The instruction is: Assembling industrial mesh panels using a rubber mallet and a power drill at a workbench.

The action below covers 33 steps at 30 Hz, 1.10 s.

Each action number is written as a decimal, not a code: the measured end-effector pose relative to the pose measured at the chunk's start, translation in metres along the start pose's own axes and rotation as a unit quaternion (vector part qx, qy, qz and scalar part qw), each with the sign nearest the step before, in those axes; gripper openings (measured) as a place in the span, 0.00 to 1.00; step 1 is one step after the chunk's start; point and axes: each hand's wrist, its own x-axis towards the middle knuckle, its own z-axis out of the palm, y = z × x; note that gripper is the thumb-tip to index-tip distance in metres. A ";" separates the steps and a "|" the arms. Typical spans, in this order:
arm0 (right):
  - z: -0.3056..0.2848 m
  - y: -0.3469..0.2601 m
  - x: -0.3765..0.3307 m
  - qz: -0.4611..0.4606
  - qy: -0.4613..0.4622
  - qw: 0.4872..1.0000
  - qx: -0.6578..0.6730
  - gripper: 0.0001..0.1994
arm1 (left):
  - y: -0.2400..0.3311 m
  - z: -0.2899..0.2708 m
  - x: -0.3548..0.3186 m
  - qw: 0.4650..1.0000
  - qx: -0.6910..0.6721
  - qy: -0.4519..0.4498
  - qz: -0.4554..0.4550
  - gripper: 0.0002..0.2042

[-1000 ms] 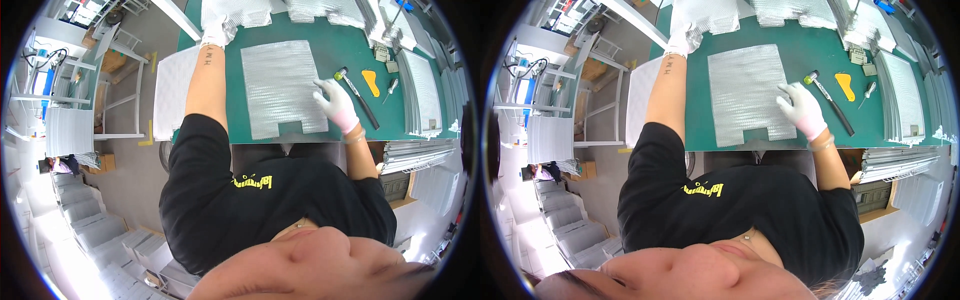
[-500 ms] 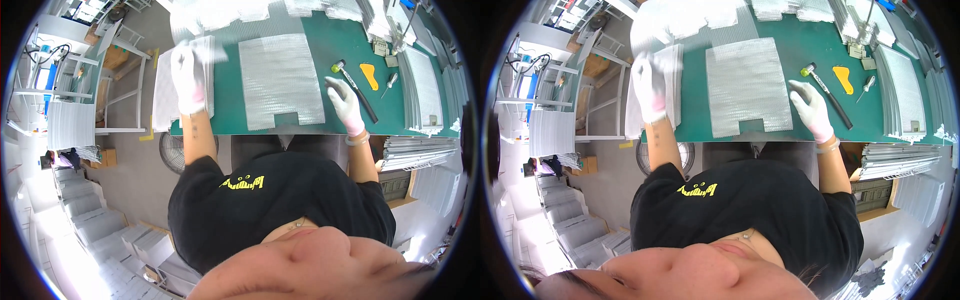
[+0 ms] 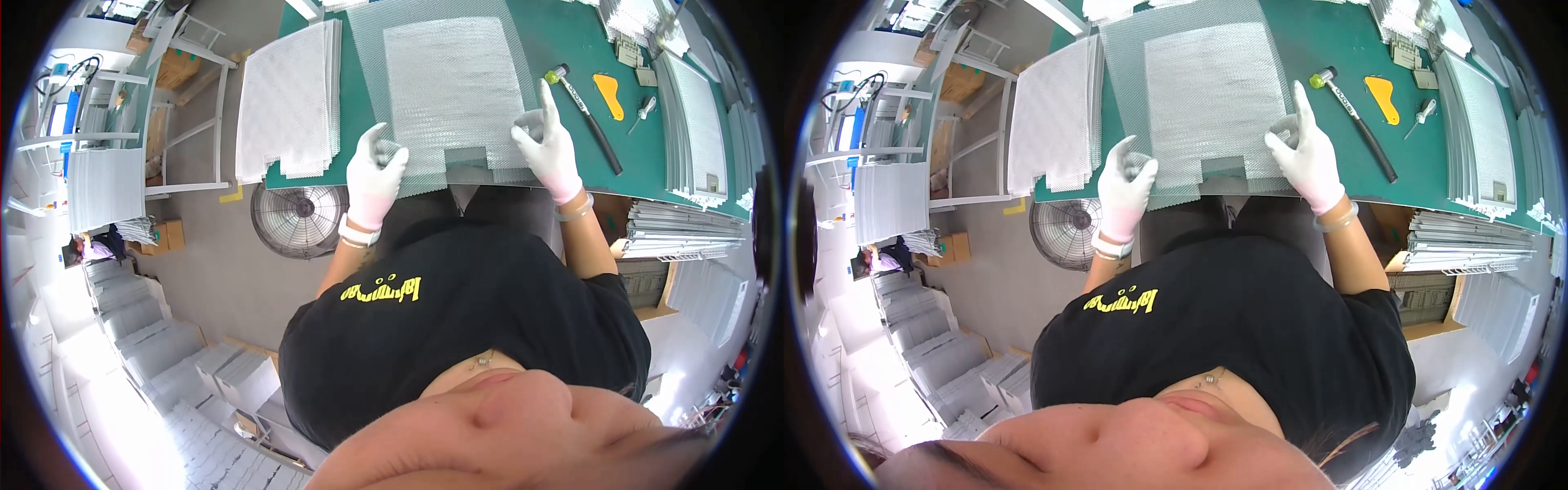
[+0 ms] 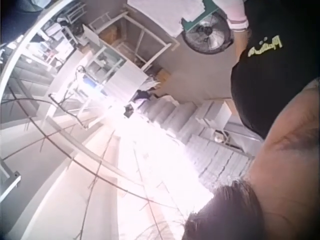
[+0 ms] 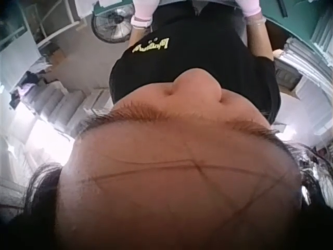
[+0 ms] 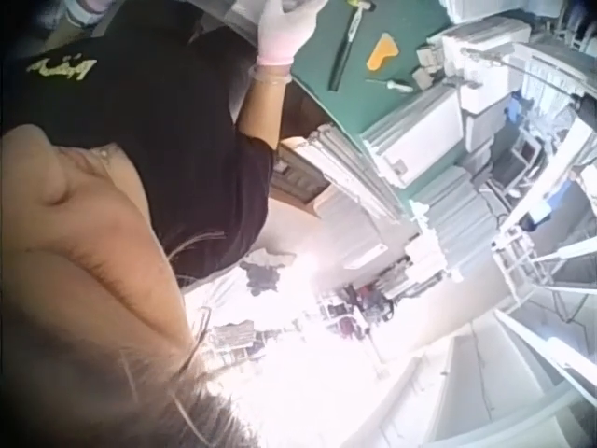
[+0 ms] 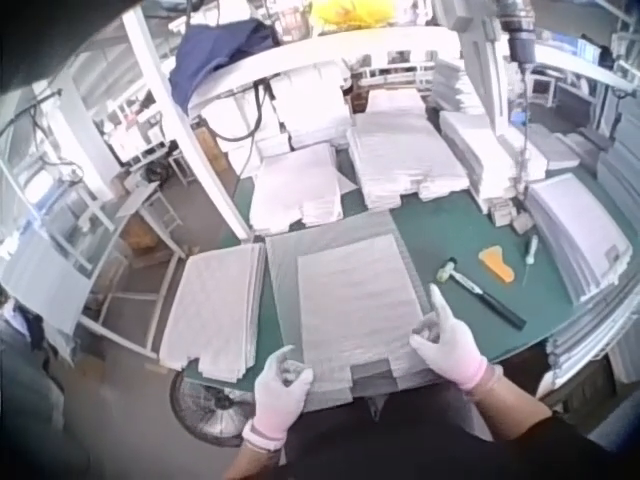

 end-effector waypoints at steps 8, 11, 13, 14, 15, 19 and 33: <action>0.015 0.025 0.018 0.034 0.007 0.984 -0.176 0.40 | -0.019 0.019 0.034 0.983 0.184 -0.015 0.017 0.28; 0.025 0.035 0.016 0.023 0.003 0.979 -0.203 0.38 | -0.035 0.026 0.037 0.967 0.248 -0.009 0.051 0.28; 0.027 0.037 0.015 0.029 -0.005 0.976 -0.218 0.37 | -0.038 0.027 0.036 0.966 0.256 -0.010 0.046 0.28; 0.028 0.038 0.014 0.020 -0.011 0.970 -0.244 0.36 | -0.038 0.027 0.036 0.963 0.264 -0.011 0.041 0.29; 0.028 0.038 0.013 0.011 -0.018 0.963 -0.269 0.34 | -0.038 0.027 0.036 0.964 0.264 -0.012 0.042 0.29; 0.026 0.035 0.016 0.019 -0.037 0.966 -0.255 0.32 | -0.041 0.027 0.037 0.958 0.282 -0.009 0.054 0.30; 0.023 0.031 0.017 0.027 -0.043 0.960 -0.276 0.29 | -0.047 0.027 0.039 0.951 0.302 -0.002 0.068 0.32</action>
